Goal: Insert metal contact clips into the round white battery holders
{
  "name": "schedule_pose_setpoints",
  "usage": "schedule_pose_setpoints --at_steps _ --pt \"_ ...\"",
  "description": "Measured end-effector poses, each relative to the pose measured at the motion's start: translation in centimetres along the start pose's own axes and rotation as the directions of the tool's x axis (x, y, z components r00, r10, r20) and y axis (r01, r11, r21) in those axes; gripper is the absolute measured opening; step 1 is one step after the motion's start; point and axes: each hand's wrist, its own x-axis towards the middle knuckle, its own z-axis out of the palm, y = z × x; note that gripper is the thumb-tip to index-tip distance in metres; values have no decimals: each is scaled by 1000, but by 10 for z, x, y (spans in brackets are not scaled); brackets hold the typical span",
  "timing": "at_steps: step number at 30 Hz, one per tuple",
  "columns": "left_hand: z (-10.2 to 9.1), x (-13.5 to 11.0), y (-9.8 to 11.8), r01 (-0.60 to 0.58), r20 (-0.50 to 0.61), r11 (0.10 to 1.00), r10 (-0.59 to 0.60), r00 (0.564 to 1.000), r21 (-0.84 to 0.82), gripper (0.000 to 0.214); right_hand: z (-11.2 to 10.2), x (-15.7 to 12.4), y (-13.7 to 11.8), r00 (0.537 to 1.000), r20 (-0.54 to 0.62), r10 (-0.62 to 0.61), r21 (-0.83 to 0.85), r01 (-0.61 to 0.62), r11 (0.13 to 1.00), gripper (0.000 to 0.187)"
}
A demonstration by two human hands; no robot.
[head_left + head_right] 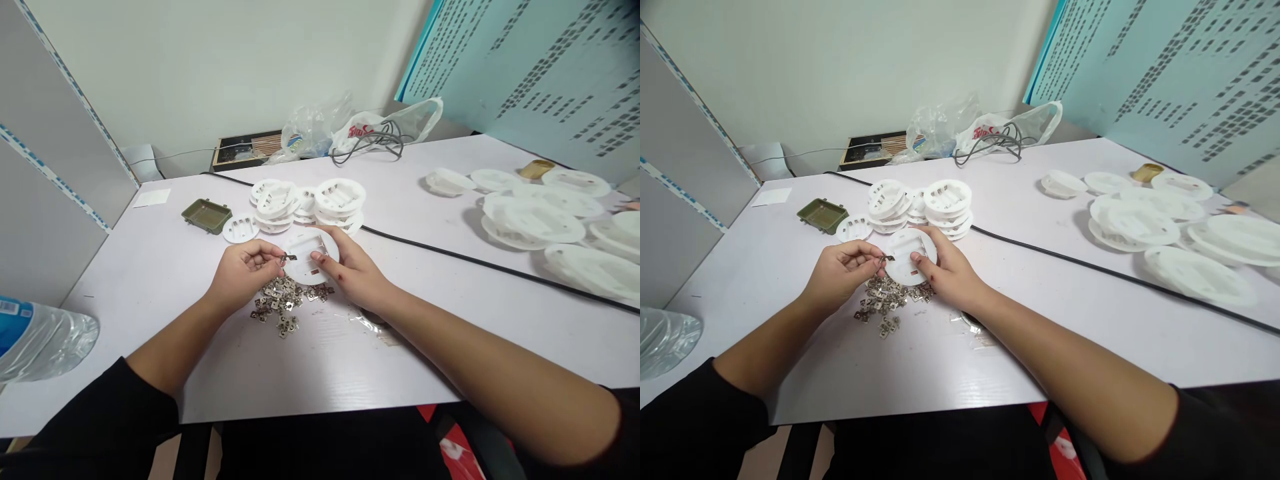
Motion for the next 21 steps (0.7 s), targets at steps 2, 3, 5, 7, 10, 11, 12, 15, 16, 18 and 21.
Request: schedule_pose_setpoints --at_steps 2,3,5,7,10,11,12,15,16,18,21 --pt "0 0 1 18 0 1000 -18 1000 14 12 1 0 2 1000 14 -8 16 8 1000 47" --pt "0 0 1 20 5 999 -20 1000 25 11 1 -1 2 999 27 -18 24 17 1000 50" --pt "-1 0 3 16 29 998 -18 999 54 10 1 -2 3 997 47 -60 -4 61 998 46" --pt "-2 -1 5 7 51 995 -12 999 99 7 0 -2 3 989 54 -141 -111 146 983 28" --pt "-2 -2 7 -9 69 979 -5 998 202 3 1 -4 0 968 60 -242 -241 249 938 18" --pt "-1 -3 8 -23 72 971 6 997 236 2 1 -4 0 964 62 -258 -251 266 931 18" --pt "0 -3 9 -40 76 964 21 997 264 1 2 -4 -1 962 63 -266 -256 274 927 18" --pt "2 -5 10 -77 80 952 56 995 296 1 4 -4 -2 958 60 -280 -279 285 917 15" --pt "2 -5 10 -77 76 954 57 995 291 2 5 -4 -2 957 53 -287 -281 290 915 14" --pt "3 -6 10 -68 59 964 55 997 258 4 6 -4 -1 950 27 -310 -265 306 914 12" --pt "3 -7 7 -84 36 982 79 996 171 8 6 -4 -1 938 4 -346 -229 337 913 12"
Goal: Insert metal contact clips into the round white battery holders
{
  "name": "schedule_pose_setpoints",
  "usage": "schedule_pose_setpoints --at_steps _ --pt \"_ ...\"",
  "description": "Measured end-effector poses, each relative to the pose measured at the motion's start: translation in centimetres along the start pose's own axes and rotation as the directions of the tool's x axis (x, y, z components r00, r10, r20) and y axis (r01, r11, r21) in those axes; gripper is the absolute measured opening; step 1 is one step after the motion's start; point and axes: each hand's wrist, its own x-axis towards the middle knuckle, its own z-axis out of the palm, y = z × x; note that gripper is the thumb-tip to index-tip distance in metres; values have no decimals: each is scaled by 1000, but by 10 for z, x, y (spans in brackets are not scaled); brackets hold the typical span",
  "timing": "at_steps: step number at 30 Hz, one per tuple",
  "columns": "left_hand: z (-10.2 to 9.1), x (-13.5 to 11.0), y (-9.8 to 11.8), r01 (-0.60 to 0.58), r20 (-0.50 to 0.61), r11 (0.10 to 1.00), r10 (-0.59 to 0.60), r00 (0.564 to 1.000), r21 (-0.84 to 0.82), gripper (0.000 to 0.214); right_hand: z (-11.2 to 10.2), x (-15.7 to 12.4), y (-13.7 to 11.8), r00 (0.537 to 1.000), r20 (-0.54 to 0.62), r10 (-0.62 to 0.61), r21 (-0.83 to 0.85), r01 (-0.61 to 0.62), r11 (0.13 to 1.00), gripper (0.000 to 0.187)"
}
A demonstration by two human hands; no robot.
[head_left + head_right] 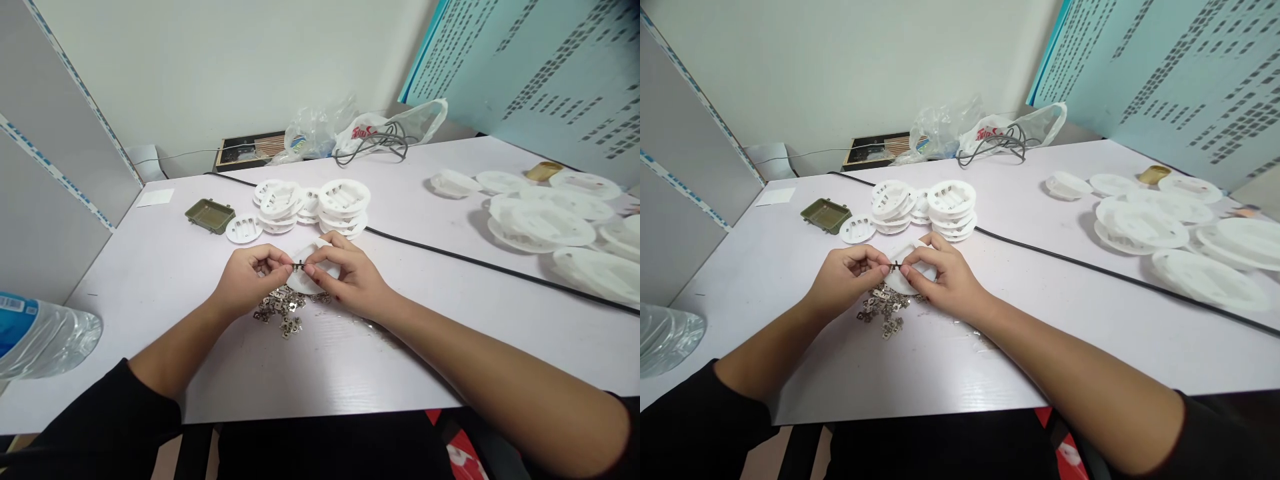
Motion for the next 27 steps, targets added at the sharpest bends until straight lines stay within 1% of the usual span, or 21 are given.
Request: schedule_pose_setpoints --at_steps 3,8,11,14,17,18,19,22,24,27 --pt "2 -1 -4 -67 -28 997 66 997 -38 12 -1 1 -1 1000 10 12 11 -12 1000 13" --pt "8 -1 -9 -220 -87 975 221 971 13 11 -2 2 -2 996 30 90 13 -90 996 18" --pt "9 -1 -11 -234 -86 971 237 968 45 11 -1 1 -1 996 29 86 21 -86 996 19" --pt "9 -1 -11 -206 -84 977 210 974 57 11 1 0 1 999 15 50 25 -50 998 17" --pt "8 -1 -8 -179 -98 983 182 978 41 11 1 0 2 1000 -9 13 13 -13 1000 11" --pt "8 -2 -6 -168 -105 985 170 980 31 12 1 0 3 1000 -13 14 8 -14 1000 12" --pt "7 -2 -4 -153 -111 988 154 982 18 12 0 0 3 1000 -13 25 6 -25 1000 18" --pt "6 -2 0 -78 -117 997 75 990 -21 13 -3 -1 4 998 -12 66 25 -66 997 43" --pt "5 -2 2 -24 -133 999 20 991 -30 14 -4 -1 5 997 -42 62 31 -61 998 57" --pt "5 -1 3 68 -137 997 -74 988 -49 17 -4 -1 5 995 -86 45 10 -44 999 70"
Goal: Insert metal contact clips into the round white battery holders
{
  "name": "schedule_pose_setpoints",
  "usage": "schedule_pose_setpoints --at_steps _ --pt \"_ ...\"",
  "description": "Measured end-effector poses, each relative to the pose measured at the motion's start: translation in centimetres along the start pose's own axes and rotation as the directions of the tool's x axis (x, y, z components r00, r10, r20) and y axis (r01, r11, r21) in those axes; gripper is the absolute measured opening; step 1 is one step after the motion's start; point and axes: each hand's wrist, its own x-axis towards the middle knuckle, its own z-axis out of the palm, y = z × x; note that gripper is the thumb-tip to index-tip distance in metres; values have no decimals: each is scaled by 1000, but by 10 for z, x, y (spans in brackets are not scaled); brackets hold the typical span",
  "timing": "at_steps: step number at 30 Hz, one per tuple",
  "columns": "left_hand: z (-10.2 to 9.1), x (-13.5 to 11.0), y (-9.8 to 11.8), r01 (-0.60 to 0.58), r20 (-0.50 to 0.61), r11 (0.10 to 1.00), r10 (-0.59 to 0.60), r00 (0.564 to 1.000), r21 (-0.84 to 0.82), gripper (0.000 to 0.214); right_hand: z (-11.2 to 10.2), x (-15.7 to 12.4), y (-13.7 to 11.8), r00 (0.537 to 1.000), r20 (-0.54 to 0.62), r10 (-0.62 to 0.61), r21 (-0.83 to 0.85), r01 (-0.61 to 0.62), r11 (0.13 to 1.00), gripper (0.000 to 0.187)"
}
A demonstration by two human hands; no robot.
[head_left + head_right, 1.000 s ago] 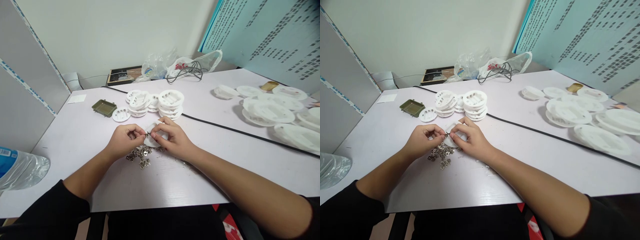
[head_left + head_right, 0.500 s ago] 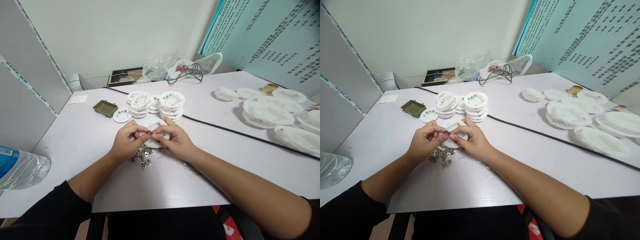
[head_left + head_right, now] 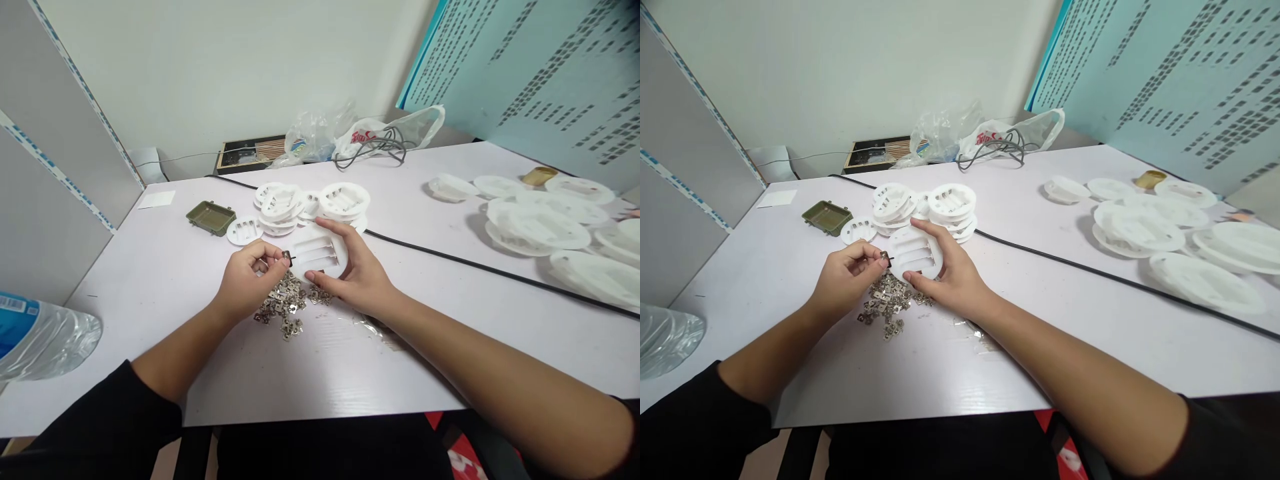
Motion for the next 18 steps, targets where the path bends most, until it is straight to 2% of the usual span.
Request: schedule_pose_setpoints --at_steps 4,7,12,18 --pt "2 1 1 114 48 992 -112 993 -58 19 -1 0 -1 1000 26 6 -16 -5 1000 83" --pt "2 1 3 159 62 983 -154 986 -86 21 -3 0 -1 997 64 -33 -51 36 998 90" --pt "2 -1 6 141 34 989 -140 990 -47 20 -4 -1 4 989 82 -121 -56 126 991 93" --pt "1 -1 4 105 49 994 -106 993 24 18 -8 -1 5 988 59 -143 -104 149 983 91"
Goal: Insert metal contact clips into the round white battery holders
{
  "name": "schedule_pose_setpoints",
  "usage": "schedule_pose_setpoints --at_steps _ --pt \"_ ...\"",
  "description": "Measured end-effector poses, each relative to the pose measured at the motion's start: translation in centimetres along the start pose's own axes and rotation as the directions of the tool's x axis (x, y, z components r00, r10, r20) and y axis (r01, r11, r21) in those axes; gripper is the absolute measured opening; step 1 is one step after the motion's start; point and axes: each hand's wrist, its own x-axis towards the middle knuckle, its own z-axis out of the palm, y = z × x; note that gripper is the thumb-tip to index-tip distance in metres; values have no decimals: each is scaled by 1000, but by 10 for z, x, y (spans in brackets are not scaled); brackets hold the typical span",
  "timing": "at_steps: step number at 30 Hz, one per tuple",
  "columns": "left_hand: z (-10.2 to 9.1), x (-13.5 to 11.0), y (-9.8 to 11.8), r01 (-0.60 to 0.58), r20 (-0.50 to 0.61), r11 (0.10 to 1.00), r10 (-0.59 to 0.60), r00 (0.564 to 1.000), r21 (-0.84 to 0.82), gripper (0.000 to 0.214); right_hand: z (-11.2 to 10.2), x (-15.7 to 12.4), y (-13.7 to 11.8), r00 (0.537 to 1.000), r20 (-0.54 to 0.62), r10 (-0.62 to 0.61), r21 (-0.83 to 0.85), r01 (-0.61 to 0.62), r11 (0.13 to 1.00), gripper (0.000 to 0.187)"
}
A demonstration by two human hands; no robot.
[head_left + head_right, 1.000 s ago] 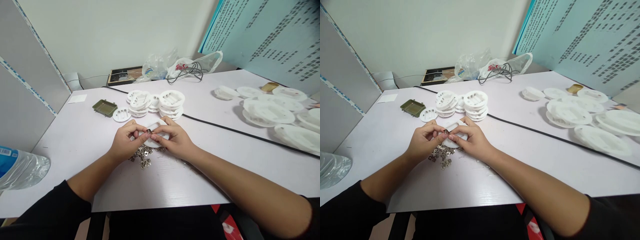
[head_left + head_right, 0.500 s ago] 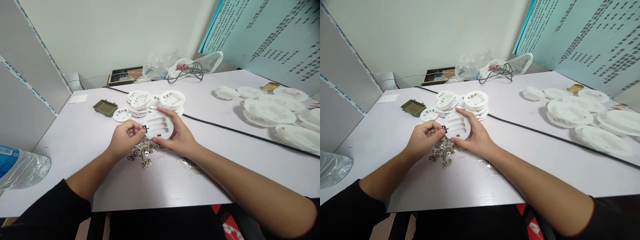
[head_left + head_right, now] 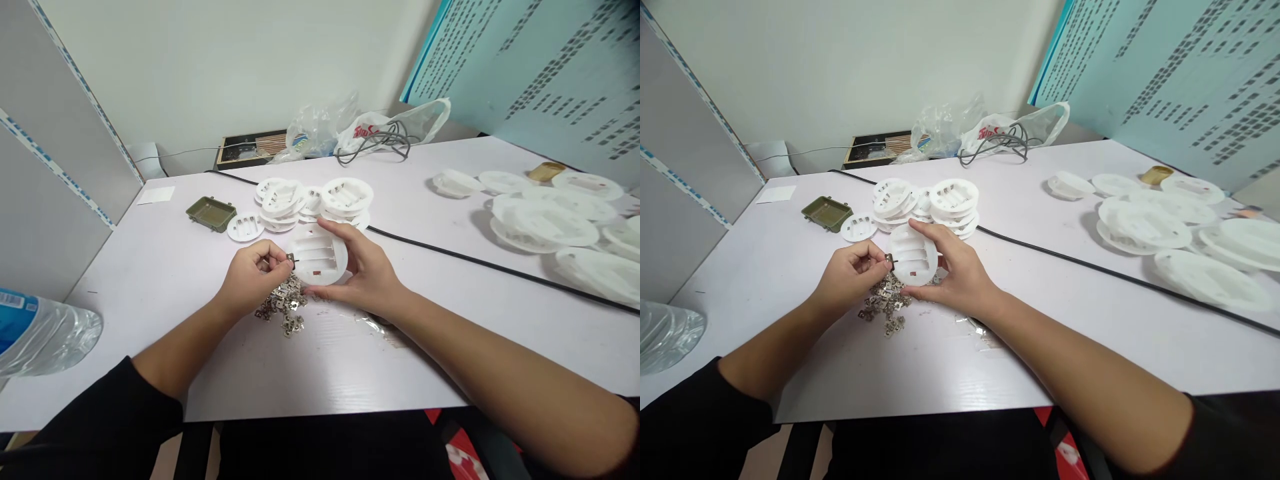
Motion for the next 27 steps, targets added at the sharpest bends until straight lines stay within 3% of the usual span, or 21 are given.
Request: schedule_pose_setpoints --at_steps 14,20,27 --pt "-2 1 -1 -37 50 997 34 998 63 19 -1 -1 4 990 0 -144 3 144 990 88" --pt "-3 0 -3 -60 98 995 52 994 77 18 0 -1 5 993 10 -118 35 118 992 87" --pt "-2 -1 1 -164 83 977 154 985 139 20 1 -3 5 999 35 10 75 -13 997 100"
